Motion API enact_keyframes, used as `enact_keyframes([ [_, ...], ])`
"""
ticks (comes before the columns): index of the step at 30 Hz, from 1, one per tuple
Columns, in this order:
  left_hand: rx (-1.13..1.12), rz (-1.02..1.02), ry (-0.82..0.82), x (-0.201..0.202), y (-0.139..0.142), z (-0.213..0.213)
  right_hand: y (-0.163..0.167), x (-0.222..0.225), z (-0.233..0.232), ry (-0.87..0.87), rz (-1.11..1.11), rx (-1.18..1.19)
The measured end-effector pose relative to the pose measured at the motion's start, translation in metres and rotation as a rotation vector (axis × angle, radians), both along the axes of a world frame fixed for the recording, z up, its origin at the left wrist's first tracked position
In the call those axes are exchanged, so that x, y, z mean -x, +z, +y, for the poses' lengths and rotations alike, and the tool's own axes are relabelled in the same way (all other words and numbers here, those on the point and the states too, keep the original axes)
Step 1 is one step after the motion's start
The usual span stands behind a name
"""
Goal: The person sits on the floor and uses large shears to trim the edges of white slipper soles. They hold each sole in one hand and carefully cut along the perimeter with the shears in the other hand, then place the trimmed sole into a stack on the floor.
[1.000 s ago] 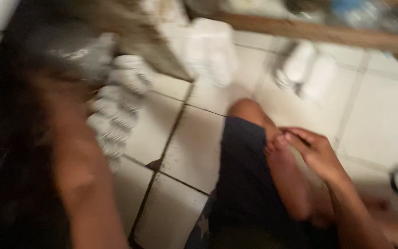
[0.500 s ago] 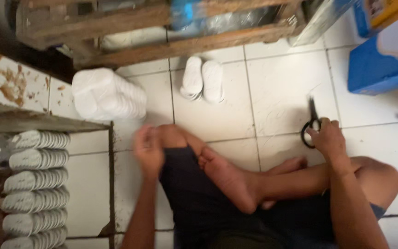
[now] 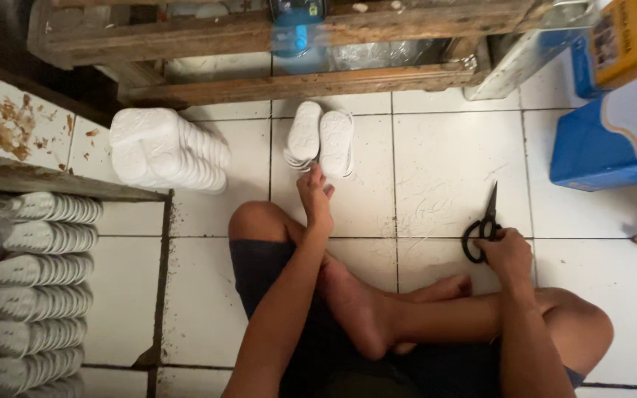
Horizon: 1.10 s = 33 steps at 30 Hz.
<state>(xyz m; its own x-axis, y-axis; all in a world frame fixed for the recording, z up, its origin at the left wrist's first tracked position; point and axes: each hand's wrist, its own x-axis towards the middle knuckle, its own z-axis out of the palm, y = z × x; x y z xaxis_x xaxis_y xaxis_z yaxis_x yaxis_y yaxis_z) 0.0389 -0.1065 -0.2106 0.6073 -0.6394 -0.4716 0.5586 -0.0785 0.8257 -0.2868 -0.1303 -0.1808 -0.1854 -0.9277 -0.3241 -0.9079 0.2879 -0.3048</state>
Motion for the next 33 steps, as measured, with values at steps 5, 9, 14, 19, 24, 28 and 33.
enact_keyframes([
  [5,-0.002,0.088,-0.047,-0.005,-0.009,0.000,-0.011,-0.009,-0.006,0.098,-0.135,0.106],
  [9,0.062,0.116,0.051,0.003,-0.017,-0.017,-0.013,-0.017,-0.004,0.024,-0.255,0.071],
  [14,0.019,0.207,0.253,0.019,-0.003,-0.041,-0.010,-0.022,-0.002,0.002,-0.324,0.060],
  [19,-0.250,-0.238,0.075,0.046,0.017,-0.060,-0.002,-0.014,0.000,-0.163,-0.468,0.038],
  [24,-0.320,-0.799,-0.292,0.055,0.019,-0.079,0.005,-0.001,0.007,-0.370,-0.921,0.070],
  [28,-0.211,-1.556,-0.472,0.045,0.021,-0.080,-0.002,0.003,0.000,-0.423,-0.935,0.070],
  [33,0.077,-1.846,-0.563,0.045,0.011,-0.055,-0.015,0.009,-0.011,-0.368,-0.889,0.020],
])
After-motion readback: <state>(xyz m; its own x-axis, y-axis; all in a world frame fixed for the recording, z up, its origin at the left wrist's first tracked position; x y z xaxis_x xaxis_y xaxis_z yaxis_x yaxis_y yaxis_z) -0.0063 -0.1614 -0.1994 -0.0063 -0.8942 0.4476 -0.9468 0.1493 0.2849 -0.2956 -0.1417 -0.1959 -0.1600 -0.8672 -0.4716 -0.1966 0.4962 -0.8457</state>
